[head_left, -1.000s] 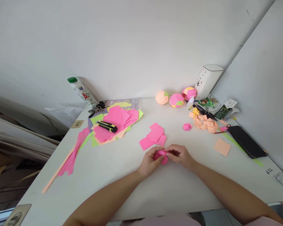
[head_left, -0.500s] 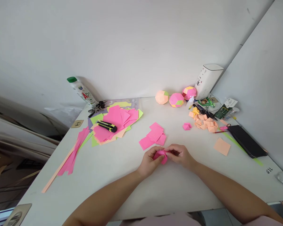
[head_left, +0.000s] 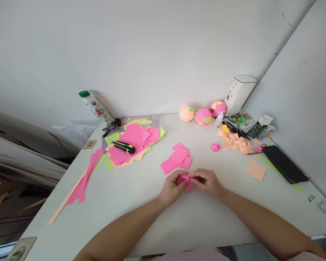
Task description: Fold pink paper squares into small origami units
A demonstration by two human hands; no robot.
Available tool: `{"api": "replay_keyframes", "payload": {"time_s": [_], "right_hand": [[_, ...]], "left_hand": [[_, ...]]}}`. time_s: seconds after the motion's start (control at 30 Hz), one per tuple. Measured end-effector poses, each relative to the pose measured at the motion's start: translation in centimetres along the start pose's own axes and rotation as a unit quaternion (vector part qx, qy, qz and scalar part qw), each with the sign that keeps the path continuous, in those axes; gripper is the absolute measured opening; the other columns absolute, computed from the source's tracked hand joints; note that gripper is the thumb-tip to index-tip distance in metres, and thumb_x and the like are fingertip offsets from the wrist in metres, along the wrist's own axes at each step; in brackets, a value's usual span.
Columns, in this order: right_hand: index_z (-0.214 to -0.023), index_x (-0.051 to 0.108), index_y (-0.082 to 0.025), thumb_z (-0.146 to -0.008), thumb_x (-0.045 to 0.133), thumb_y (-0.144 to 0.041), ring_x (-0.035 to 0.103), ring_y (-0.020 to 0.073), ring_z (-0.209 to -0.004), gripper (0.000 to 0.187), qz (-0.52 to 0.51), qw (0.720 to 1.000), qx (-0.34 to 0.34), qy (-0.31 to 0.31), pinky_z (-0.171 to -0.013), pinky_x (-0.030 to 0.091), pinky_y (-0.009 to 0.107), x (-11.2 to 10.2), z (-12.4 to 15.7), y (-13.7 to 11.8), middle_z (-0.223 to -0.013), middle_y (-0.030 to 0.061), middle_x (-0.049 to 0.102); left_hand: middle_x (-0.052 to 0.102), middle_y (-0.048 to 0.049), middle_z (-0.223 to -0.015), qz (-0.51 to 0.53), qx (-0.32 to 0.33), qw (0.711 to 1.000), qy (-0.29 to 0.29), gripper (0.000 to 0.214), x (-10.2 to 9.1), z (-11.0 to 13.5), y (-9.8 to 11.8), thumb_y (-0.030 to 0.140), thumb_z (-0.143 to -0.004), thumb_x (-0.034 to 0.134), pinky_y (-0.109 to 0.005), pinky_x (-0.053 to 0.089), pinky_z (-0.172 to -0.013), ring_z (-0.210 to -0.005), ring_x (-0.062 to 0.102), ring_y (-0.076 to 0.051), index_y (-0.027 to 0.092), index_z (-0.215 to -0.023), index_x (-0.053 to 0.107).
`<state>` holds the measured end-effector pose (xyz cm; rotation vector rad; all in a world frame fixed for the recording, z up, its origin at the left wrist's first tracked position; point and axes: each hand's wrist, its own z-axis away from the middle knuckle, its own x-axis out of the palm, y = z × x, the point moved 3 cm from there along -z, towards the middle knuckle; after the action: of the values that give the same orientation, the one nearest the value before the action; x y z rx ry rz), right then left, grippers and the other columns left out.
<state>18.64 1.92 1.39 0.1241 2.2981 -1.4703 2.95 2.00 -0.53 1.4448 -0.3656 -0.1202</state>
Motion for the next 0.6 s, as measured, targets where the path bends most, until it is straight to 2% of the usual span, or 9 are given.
{"api": "replay_keyframes", "payload": {"time_s": [0.6], "right_hand": [[-0.087, 0.068, -0.020, -0.086, 0.052, -0.026, 0.059, 0.0145, -0.058, 0.016, 0.014, 1.000, -0.022, -0.003, -0.049, 0.046, 0.025, 0.02, 0.04, -0.31, -0.074, 0.0063, 0.068]], "left_hand": [[0.065, -0.0044, -0.085, -0.016, 0.002, 1.000, 0.010, 0.032, 0.00, -0.03, -0.11, 0.040, -0.071, 0.069, -0.029, 0.050, -0.069, -0.077, 0.060, -0.016, 0.018, -0.092, 0.061]]}}
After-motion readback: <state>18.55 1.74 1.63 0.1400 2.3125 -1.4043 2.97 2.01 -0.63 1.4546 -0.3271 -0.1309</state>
